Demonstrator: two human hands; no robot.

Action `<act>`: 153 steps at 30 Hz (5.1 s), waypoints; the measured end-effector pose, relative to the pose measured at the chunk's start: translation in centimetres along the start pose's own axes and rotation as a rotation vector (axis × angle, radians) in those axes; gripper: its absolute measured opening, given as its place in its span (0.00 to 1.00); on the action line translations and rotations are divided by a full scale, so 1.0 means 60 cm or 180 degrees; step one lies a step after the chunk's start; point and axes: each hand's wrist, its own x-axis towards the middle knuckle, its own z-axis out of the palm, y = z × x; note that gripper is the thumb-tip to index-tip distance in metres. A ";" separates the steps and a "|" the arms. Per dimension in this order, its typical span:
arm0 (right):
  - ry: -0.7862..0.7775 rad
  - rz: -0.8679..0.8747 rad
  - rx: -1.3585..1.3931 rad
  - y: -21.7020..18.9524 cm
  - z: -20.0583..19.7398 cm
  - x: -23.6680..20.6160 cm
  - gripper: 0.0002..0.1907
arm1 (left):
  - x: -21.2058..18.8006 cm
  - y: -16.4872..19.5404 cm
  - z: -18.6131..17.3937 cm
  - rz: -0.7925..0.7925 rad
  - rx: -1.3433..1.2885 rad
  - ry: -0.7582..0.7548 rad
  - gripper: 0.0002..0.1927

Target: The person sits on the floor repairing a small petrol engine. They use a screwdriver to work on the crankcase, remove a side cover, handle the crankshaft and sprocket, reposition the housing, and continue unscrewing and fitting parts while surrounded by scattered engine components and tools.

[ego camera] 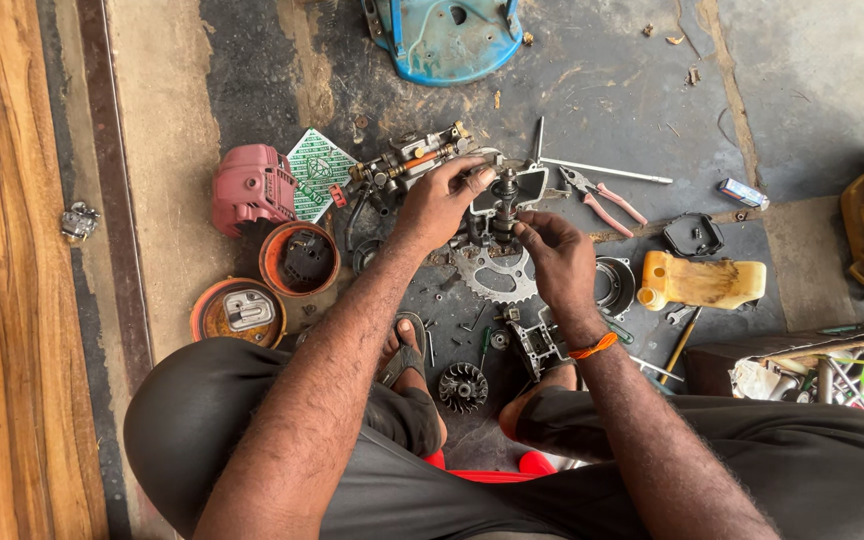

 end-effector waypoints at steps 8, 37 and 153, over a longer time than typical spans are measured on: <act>0.0281 -0.0068 -0.0732 -0.035 0.013 -0.018 0.21 | 0.005 -0.007 0.011 0.0278 0.0166 0.0112 0.30; 0.0297 -0.0077 -0.0555 -0.017 0.002 -0.005 0.21 | -0.003 -0.002 0.019 0.0407 0.0156 0.0137 0.30; 0.0015 0.0671 0.1234 0.065 -0.039 0.019 0.31 | -0.092 0.025 0.076 0.0498 0.1057 0.0021 0.33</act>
